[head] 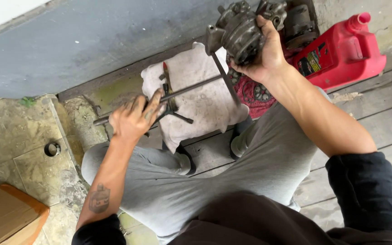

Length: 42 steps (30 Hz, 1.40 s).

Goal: The person sits on the floor and uses a metal rod to tap a metal engine part. They then pick up a second matching part, align the two halves, and press them together to assemble the unit. The person rotates the assembled part to check the fit.

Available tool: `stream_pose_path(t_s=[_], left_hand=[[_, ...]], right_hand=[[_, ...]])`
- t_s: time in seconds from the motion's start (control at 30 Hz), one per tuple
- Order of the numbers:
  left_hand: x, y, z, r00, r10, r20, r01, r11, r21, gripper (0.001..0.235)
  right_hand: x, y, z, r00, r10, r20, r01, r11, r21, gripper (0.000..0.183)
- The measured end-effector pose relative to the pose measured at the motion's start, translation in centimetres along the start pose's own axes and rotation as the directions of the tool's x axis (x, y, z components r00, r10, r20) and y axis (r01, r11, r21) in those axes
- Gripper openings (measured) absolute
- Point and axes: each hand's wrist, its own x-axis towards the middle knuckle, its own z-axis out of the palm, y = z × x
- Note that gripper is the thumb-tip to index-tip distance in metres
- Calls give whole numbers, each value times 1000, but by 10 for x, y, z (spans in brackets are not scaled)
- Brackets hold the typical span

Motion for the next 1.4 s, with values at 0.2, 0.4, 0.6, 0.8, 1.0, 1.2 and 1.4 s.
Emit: stream_pose_path(t_s=[0.2, 0.4, 0.6, 0.8, 1.0, 1.2, 1.4], left_hand=[[-20, 16, 12, 949, 142, -281, -120, 988, 93, 15], [-28, 13, 13, 932, 195, -305, -181, 981, 73, 24], [-6, -1, 2, 979, 130, -156, -104, 981, 167, 19], [-25, 10, 13, 979, 73, -188, -43, 986, 161, 38], [7, 17, -31, 949, 159, -272, -194, 975, -108, 21], [-32, 8, 22, 941, 209, -268, -173, 973, 151, 34], [8, -1, -14, 988, 143, -64, -137, 986, 99, 32]], right_hand=[[0, 2, -4, 999, 4, 39, -5, 1000, 22, 47], [5, -1, -13, 998, 47, 43, -50, 997, 60, 50], [-4, -2, 2, 1000, -4, -3, 5, 1000, 30, 62], [-7, -5, -3, 999, 33, 43, -34, 999, 23, 51], [-9, -9, -3, 998, 29, 54, -32, 997, 65, 51], [-15, -8, -4, 998, 36, 50, -40, 997, 65, 52], [-10, -7, 4, 997, 42, 67, -42, 999, -3, 58]])
